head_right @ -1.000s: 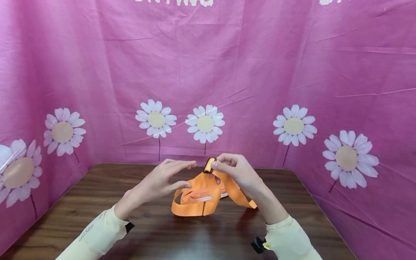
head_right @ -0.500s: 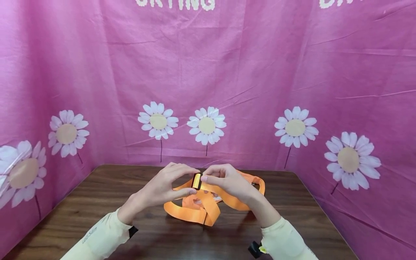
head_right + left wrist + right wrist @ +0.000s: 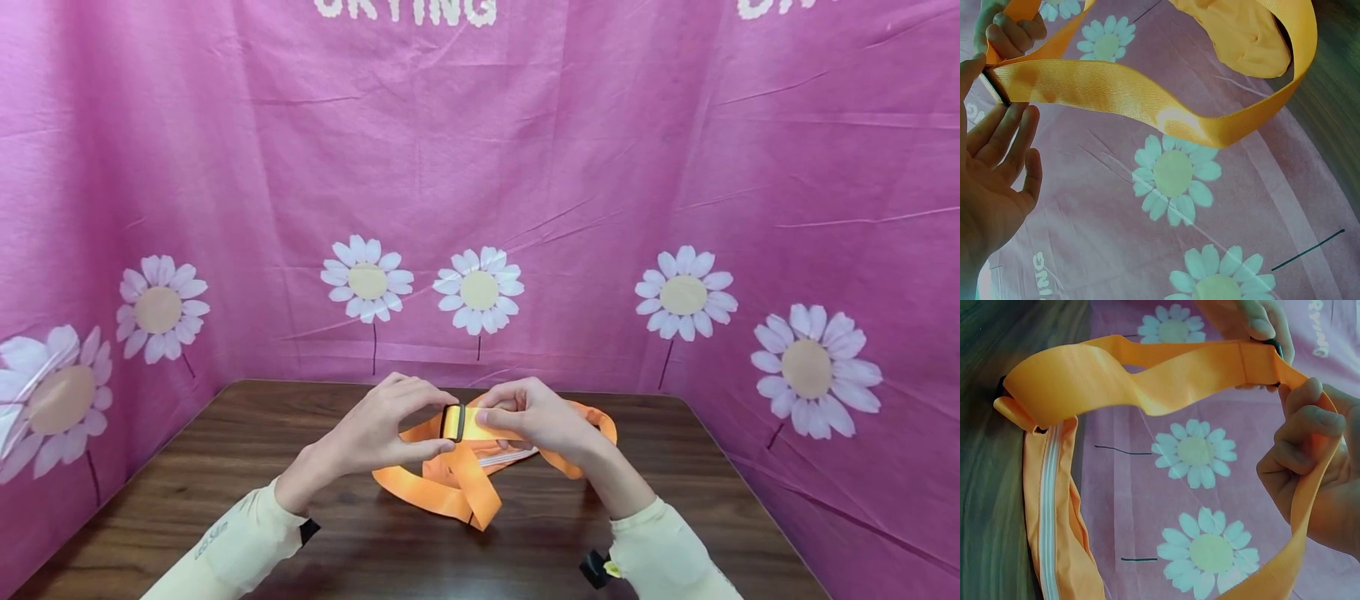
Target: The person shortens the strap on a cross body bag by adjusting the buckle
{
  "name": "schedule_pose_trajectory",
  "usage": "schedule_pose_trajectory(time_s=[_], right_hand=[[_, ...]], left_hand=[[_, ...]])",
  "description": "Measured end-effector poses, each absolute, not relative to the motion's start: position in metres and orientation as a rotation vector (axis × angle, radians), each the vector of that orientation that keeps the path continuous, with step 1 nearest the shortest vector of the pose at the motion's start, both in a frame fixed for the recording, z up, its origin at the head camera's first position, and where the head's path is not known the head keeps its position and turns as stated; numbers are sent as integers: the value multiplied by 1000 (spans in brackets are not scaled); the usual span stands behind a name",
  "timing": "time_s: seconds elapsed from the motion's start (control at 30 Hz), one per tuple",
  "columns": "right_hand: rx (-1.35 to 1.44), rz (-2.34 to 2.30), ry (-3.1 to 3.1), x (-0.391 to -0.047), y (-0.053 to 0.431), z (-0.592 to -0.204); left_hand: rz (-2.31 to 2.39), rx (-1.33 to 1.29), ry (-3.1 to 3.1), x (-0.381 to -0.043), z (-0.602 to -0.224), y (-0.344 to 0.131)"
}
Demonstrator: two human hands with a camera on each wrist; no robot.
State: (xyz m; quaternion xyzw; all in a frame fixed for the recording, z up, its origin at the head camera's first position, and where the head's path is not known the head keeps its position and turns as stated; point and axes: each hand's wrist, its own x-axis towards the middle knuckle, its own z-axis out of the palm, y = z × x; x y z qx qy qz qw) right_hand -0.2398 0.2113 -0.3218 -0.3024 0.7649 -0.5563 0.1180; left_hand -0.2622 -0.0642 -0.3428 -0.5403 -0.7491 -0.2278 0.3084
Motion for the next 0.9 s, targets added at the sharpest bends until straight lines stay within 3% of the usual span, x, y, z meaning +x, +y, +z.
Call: schedule_pose_trajectory(time_s=[0.53,0.9], right_hand=[[-824,-1844,1901,-243,203,-330],[-1005,-1632,2187,-253,222,-326]], left_hand=[[-741,-1443,-1994,-262,-341,-65],[-790,-1410,-2086,-262,-339,-67]])
